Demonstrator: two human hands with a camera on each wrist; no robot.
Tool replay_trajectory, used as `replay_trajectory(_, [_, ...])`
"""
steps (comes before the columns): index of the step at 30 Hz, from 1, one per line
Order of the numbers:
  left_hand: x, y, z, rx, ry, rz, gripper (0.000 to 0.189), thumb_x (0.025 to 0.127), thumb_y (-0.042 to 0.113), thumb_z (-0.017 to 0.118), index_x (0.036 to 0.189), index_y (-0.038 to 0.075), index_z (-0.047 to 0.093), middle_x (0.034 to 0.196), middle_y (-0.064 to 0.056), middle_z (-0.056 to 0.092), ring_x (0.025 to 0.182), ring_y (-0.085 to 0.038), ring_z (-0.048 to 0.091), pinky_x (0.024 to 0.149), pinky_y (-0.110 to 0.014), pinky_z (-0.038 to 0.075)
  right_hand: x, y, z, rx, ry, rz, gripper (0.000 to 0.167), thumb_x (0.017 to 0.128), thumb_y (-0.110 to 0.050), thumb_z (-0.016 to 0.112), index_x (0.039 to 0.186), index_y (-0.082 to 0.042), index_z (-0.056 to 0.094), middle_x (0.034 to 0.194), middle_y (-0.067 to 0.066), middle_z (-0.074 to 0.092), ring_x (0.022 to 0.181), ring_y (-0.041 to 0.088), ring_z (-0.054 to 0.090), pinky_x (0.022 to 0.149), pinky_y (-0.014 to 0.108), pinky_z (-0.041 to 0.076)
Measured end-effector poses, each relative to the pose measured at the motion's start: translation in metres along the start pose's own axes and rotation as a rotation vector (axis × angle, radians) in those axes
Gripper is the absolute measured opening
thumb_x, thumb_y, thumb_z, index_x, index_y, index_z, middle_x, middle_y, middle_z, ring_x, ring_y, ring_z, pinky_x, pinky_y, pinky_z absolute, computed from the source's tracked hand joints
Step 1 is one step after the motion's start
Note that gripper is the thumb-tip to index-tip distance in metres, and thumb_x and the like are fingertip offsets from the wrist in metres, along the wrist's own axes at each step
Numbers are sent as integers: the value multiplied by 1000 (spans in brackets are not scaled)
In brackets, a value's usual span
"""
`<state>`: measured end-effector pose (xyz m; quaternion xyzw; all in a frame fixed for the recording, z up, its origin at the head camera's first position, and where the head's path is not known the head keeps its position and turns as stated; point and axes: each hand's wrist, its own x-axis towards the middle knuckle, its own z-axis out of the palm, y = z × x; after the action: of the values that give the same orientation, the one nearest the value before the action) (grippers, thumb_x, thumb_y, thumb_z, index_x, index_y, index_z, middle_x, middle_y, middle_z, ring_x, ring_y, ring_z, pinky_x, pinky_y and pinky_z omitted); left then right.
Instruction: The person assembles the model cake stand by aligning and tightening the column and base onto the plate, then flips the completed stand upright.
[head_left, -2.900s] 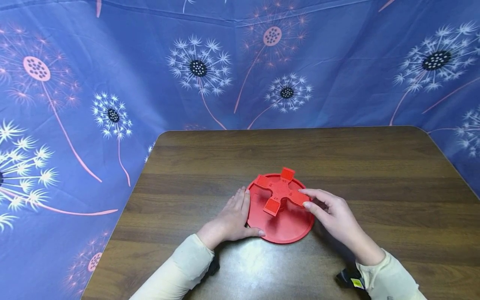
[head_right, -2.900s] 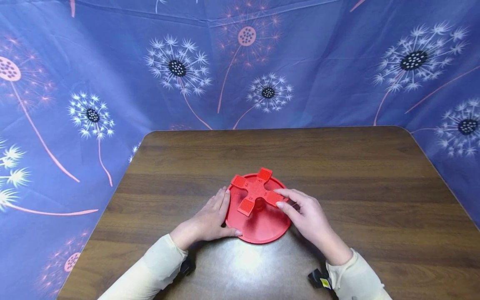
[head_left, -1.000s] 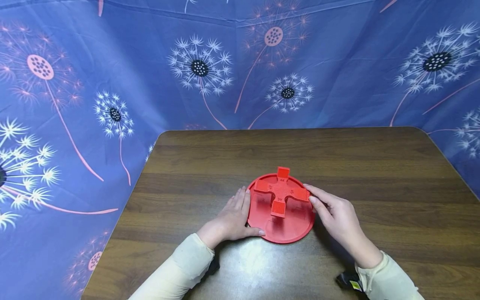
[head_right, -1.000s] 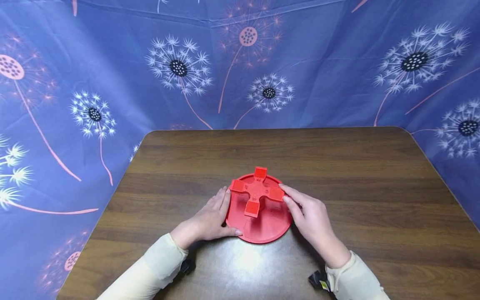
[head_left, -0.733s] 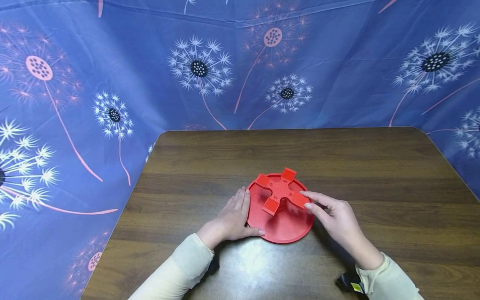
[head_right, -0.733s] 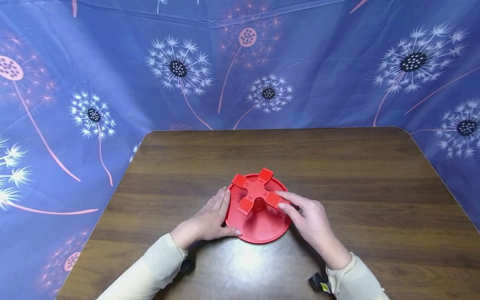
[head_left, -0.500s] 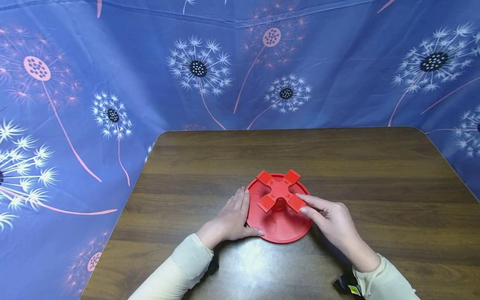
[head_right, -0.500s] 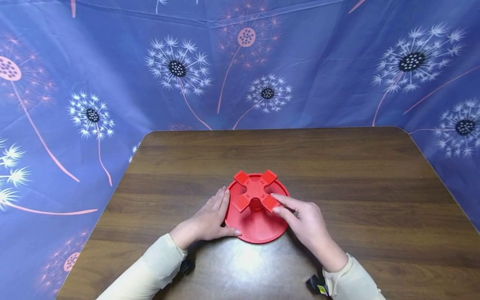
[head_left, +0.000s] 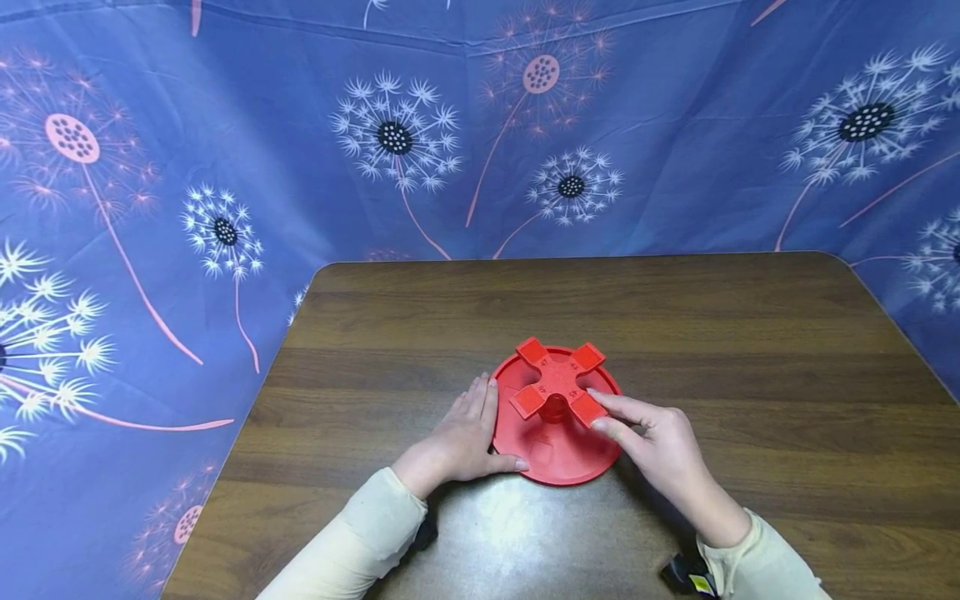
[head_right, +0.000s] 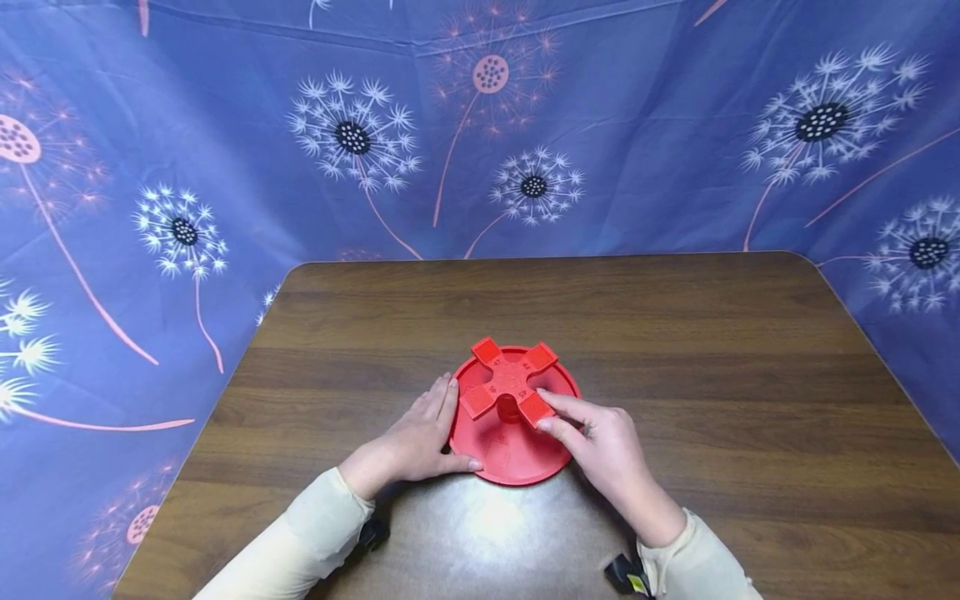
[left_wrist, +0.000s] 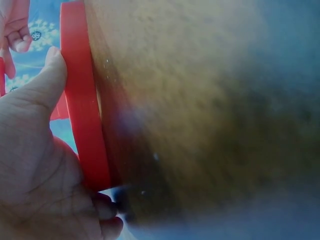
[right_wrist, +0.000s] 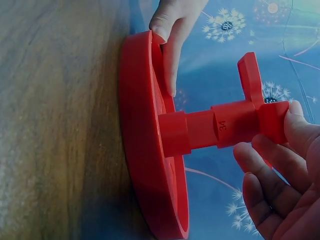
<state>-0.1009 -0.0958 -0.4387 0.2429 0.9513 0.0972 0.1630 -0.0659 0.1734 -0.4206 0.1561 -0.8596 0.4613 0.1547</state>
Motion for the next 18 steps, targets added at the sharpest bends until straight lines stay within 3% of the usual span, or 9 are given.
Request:
replay_trajectory(4, [0, 1, 0, 4, -10, -6, 119, 81, 74, 57, 154, -5, 7, 160, -24, 6, 148, -34, 7, 118, -42, 16, 2, -1, -1, 47, -10, 16, 41, 69, -1, 86, 108, -5, 76, 98, 6, 75, 84, -6, 65, 66, 14, 53])
replay_trajectory(9, [1, 2, -1, 16, -11, -13, 119, 80, 74, 57, 154, -5, 7, 160, -23, 7, 148, -34, 7, 118, -42, 17, 4, -4, -1, 29, -22, 26, 41, 67, -1, 87, 107, -4, 76, 95, 6, 75, 76, -3, 65, 60, 17, 53])
replay_trajectory(18, [1, 2, -2, 15, -18, -24, 119, 80, 73, 58, 154, -4, 6, 161, -22, 7, 148, -32, 7, 119, -42, 16, 2, -6, 3, 0, 23, 23, 41, 63, -1, 89, 102, -3, 77, 93, 6, 75, 82, -9, 64, 65, 12, 52])
